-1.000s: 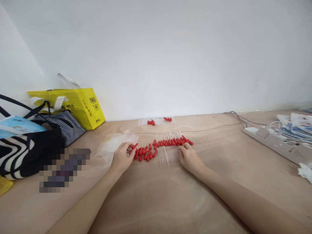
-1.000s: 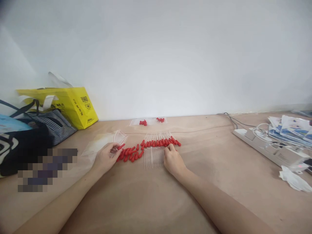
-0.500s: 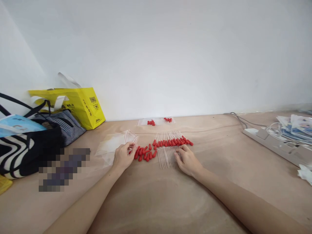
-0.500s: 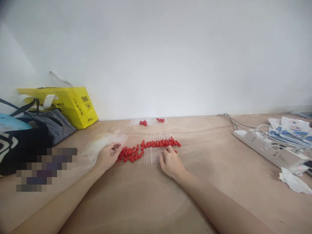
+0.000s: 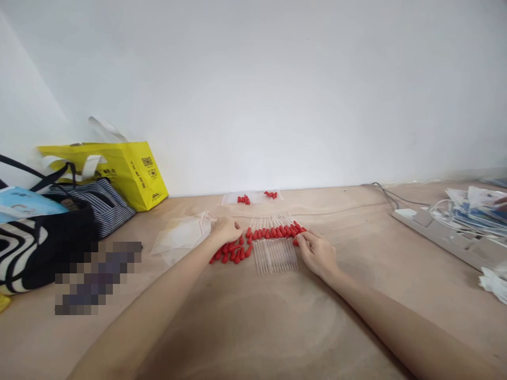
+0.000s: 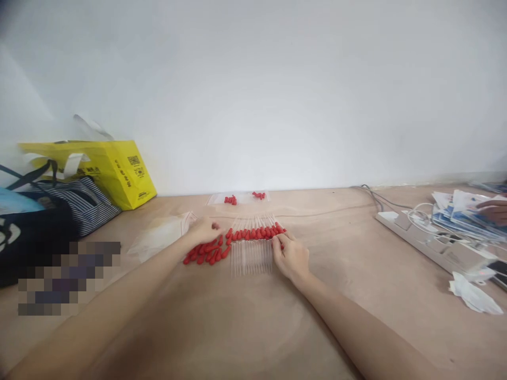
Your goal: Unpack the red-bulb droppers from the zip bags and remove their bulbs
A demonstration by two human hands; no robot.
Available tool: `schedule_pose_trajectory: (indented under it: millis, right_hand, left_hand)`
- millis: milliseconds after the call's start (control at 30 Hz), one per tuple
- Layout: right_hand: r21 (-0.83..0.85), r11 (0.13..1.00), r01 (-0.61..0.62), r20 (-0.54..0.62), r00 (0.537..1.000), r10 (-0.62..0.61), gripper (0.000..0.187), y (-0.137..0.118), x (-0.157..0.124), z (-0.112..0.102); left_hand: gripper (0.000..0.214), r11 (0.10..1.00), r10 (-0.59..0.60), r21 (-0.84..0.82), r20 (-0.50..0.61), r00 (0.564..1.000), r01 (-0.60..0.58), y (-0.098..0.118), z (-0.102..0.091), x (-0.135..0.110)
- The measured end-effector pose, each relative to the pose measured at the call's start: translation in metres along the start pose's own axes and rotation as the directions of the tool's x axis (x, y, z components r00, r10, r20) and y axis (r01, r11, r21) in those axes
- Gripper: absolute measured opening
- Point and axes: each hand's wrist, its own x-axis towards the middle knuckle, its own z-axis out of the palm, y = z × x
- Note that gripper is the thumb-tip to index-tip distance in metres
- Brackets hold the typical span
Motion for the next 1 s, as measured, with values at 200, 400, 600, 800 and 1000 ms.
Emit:
schedule_pose_trajectory:
  millis: [200, 400, 600, 800, 1000]
  right_hand:
    - [0.029, 0.999, -0.045, -0.012, 0.999, 0.045, 0.030, 0.005, 0.002, 0.000]
    - [0.046, 0.999, -0.018, -0.033, 0.999, 0.019, 0.031, 0.004, 0.002, 0.001]
    - [0.086, 0.996, 0.027, -0.080, 0.997, -0.020, 0.027, 0.005, 0.000, 0.004]
    - [0.189, 0.916, 0.355, -0.214, 0.925, -0.314, 0.016, 0.002, -0.001, 0.011]
    - [0.080, 0.785, 0.614, -0.178, 0.784, -0.595, 0.031, -0.014, -0.010, 0.008]
  left_hand:
    - [0.025, 0.988, -0.143, 0.089, 0.205, 0.968, 0.127, 0.027, 0.017, 0.027]
    - [0.028, 0.986, -0.161, 0.086, 0.241, 0.957, 0.144, 0.027, 0.018, 0.031]
    - [0.023, 1.000, -0.001, 0.011, 0.009, 1.000, 0.001, 0.012, -0.006, -0.003]
    - [0.013, 0.959, 0.260, -0.081, -0.142, 0.955, -0.273, -0.008, -0.001, -0.070]
    - [0.012, 0.785, 0.549, 0.010, -0.474, 0.689, -0.619, -0.013, 0.034, -0.094]
